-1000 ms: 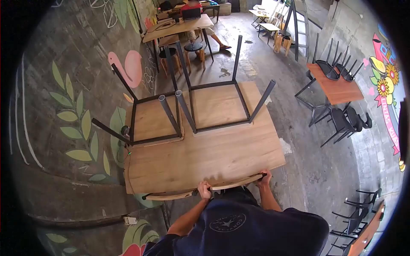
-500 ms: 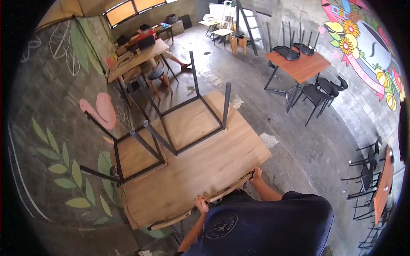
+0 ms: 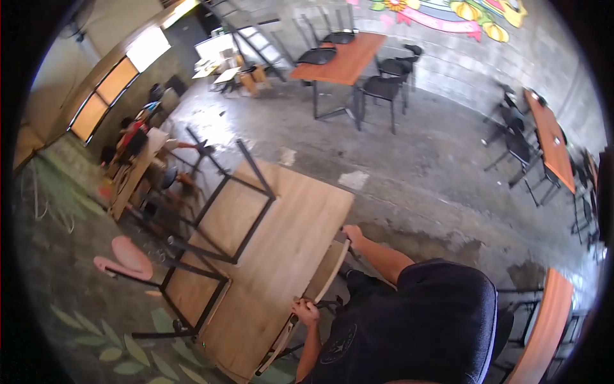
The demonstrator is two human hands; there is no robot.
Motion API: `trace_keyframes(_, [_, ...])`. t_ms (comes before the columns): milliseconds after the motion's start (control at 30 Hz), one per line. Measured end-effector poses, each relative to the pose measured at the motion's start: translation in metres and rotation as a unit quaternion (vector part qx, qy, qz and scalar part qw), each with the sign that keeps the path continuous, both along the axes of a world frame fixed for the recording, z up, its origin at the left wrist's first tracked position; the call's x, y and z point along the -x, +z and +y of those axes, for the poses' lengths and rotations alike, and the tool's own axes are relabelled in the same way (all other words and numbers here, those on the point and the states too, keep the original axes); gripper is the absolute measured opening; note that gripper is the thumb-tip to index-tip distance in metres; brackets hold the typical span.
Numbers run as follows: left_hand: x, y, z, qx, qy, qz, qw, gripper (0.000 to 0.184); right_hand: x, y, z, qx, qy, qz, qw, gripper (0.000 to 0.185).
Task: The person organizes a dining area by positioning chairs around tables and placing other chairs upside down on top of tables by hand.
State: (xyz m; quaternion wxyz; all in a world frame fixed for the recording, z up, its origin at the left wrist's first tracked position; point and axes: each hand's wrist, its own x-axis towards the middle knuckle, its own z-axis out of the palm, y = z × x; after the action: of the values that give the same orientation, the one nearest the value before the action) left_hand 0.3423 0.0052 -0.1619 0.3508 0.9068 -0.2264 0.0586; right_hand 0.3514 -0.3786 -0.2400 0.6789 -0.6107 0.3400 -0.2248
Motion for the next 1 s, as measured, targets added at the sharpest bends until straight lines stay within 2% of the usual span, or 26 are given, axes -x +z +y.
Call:
trace_keyframes(33, [-0.001, 0.003, 0.002, 0.010, -0.012, 0.018, 1.000, 0.022, -0.017, 0.036, 0.008, -0.279, -0.111, 0.099, 0.949, 0.025])
trace_keyframes(67, [-0.001, 0.006, 0.000, 0.019, -0.025, 0.036, 0.999, 0.020, -0.013, 0.068, 0.013, -0.248, -0.096, 0.124, 0.956, 0.029])
trace_keyframes(100, [-0.001, 0.013, -0.004, 0.089, -0.025, 0.088, 0.992, 0.016, 0.000, 0.098, 0.015, -0.219, -0.081, 0.146, 0.961, 0.034])
trace_keyframes(133, [0.000, 0.023, -0.008, 0.086, -0.048, 0.093, 0.991, 0.016, 0.021, 0.110, 0.017, -0.224, -0.104, 0.144, 0.958, 0.034])
trace_keyframes(167, [0.001, 0.036, -0.012, 0.082, -0.030, 0.129, 0.988, 0.015, 0.042, 0.121, 0.020, -0.090, -0.042, 0.137, 0.986, 0.035])
trace_keyframes(200, [0.002, 0.048, -0.019, 0.078, -0.009, 0.163, 0.984, 0.013, 0.061, 0.133, 0.022, 0.046, 0.024, 0.129, 0.990, 0.037])
trace_keyframes(233, [0.003, 0.056, -0.029, 0.081, -0.007, 0.124, 0.989, 0.012, 0.099, 0.186, 0.025, -0.003, 0.087, 0.109, 0.990, 0.036])
trace_keyframes(267, [0.005, 0.074, -0.051, 0.082, -0.018, 0.122, 0.989, 0.012, 0.123, 0.172, 0.014, 0.044, 0.115, 0.146, 0.982, 0.035])
trace_keyframes(300, [0.009, 0.102, -0.082, 0.180, -0.074, 0.143, 0.970, 0.013, 0.150, 0.142, 0.006, 0.091, 0.145, 0.184, 0.968, 0.034])
trace_keyframes(333, [0.016, 0.135, -0.116, 0.276, -0.127, 0.165, 0.938, 0.014, 0.181, 0.084, -0.006, 0.136, 0.150, 0.170, 0.964, 0.035])
trace_keyframes(367, [0.028, 0.177, -0.154, 0.318, -0.178, 0.210, 0.907, 0.018, 0.214, 0.095, -0.019, 0.002, 0.225, 0.279, 0.933, 0.040])
trace_keyframes(400, [0.042, 0.225, -0.194, 0.359, -0.226, 0.253, 0.870, 0.021, 0.248, 0.080, -0.017, -0.071, 0.129, 0.293, 0.945, 0.041])
trace_keyframes(433, [0.059, 0.277, -0.232, 0.403, -0.311, 0.330, 0.795, 0.028, 0.282, 0.063, -0.033, -0.052, 0.201, 0.363, 0.908, 0.041])
trace_keyframes(467, [0.078, 0.327, -0.266, 0.440, -0.390, 0.400, 0.703, 0.035, 0.309, 0.072, -0.042, -0.095, 0.190, 0.421, 0.882, 0.039])
trace_keyframes(500, [0.098, 0.373, -0.294, 0.460, -0.489, 0.387, 0.632, 0.043, 0.335, 0.081, -0.050, -0.138, 0.175, 0.476, 0.851, 0.038])
trace_keyframes(533, [0.117, 0.411, -0.321, 0.472, -0.581, 0.370, 0.550, 0.051, 0.360, 0.067, -0.054, -0.137, 0.170, 0.482, 0.849, 0.038])
trace_keyframes(600, [0.154, 0.460, -0.383, 0.517, -0.713, 0.297, 0.370, 0.059, 0.417, 0.043, -0.073, -0.207, -0.042, 0.330, 0.920, 0.033])
trace_keyframes(667, [0.210, 0.508, -0.438, 0.584, -0.718, 0.308, 0.218, 0.061, 0.470, -0.003, -0.105, -0.207, -0.043, 0.323, 0.922, 0.030])
trace_keyframes(733, [0.235, 0.533, -0.472, 0.563, -0.754, 0.282, 0.189, 0.064, 0.505, 0.020, -0.122, -0.201, -0.147, 0.245, 0.937, 0.028])
trace_keyframes(767, [0.257, 0.548, -0.471, 0.557, -0.757, 0.297, 0.171, 0.064, 0.519, 0.038, -0.134, -0.208, -0.170, 0.242, 0.932, 0.028])
trace_keyframes(833, [0.306, 0.576, -0.443, 0.583, -0.570, 0.520, 0.255, 0.038, 0.539, 0.067, -0.148, -0.164, -0.294, 0.296, 0.894, 0.027])
trace_keyframes(867, [0.318, 0.578, -0.442, 0.570, -0.463, 0.612, 0.294, 0.029, 0.547, 0.082, -0.158, -0.170, -0.316, 0.291, 0.887, 0.027])
trace_keyframes(900, [0.323, 0.570, -0.447, 0.552, -0.469, 0.627, 0.285, 0.029, 0.551, 0.096, -0.160, -0.176, -0.345, 0.262, 0.884, 0.027])
trace_keyframes(933, [0.320, 0.590, -0.518, 0.525, -0.497, 0.644, 0.249, 0.030, 0.554, 0.103, -0.161, -0.184, -0.376, 0.233, 0.878, 0.027])
trace_keyframes(1000, [0.321, 0.600, -0.604, 0.466, -0.539, 0.681, 0.170, 0.031, 0.559, 0.099, -0.159, -0.211, -0.425, 0.203, 0.856, 0.027])
